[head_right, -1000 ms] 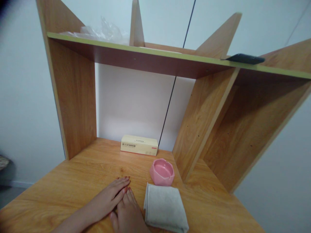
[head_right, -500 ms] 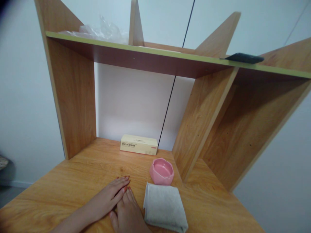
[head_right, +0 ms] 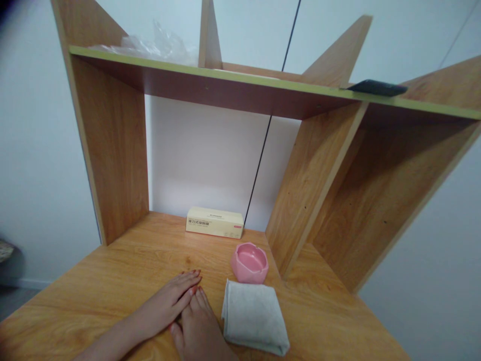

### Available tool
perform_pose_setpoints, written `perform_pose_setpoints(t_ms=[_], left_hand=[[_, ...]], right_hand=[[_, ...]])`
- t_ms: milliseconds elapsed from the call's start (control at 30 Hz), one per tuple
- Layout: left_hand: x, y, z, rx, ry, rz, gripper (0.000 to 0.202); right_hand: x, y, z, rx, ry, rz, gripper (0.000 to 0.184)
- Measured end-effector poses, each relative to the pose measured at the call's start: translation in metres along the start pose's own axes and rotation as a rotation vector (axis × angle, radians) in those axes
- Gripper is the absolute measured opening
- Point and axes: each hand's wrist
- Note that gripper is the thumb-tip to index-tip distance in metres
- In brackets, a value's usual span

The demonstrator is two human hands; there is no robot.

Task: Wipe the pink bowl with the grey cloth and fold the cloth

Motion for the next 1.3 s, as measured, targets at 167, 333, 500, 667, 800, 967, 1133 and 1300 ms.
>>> perform_pose_setpoints(t_ms=[167,333,500,667,800,967,1133,1300], left_hand=[[0.0,0.001,0.001,-0.006,0.013,0.0,0.041],[0.001,0.002,0.0,-0.024,0.03,-0.009,0.04],[0.004,0.001,-0.003,-0.052,0.034,-0.025,0.039],[0.001,0.001,-0.001,-0.019,0.029,-0.013,0.039],[0.001,0.0,0.0,-0.014,0.034,-0.004,0.041],[0.0,0.001,0.0,-0.023,0.062,0.011,0.042],[-0.006,0.005,0.009,-0.021,0.138,0.013,0.048],[-0.008,0.007,0.009,-0.06,0.152,0.011,0.045]], right_hand=[[-0.001,0.0,-0.001,0.024,0.0,-0.019,0.056],[-0.004,0.0,-0.003,-0.01,0.011,0.028,0.056],[-0.003,0.0,-0.002,-0.003,0.018,0.019,0.054],[0.0,0.0,0.003,0.004,0.006,0.013,0.056],[0.0,0.001,0.004,0.025,-0.005,0.005,0.057],[0.005,0.0,0.008,0.024,0.036,0.002,0.055],[0.007,-0.005,0.056,-0.019,0.164,-0.163,0.028],[-0.044,0.003,0.126,-0.293,0.506,-0.732,0.037]])
Point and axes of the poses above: each hand's wrist, its own y-axis away from the middle knuckle, its own z-axis out of the back of the hand, x = y × z, and after that the axes turned 5 degrees about z, right-handed
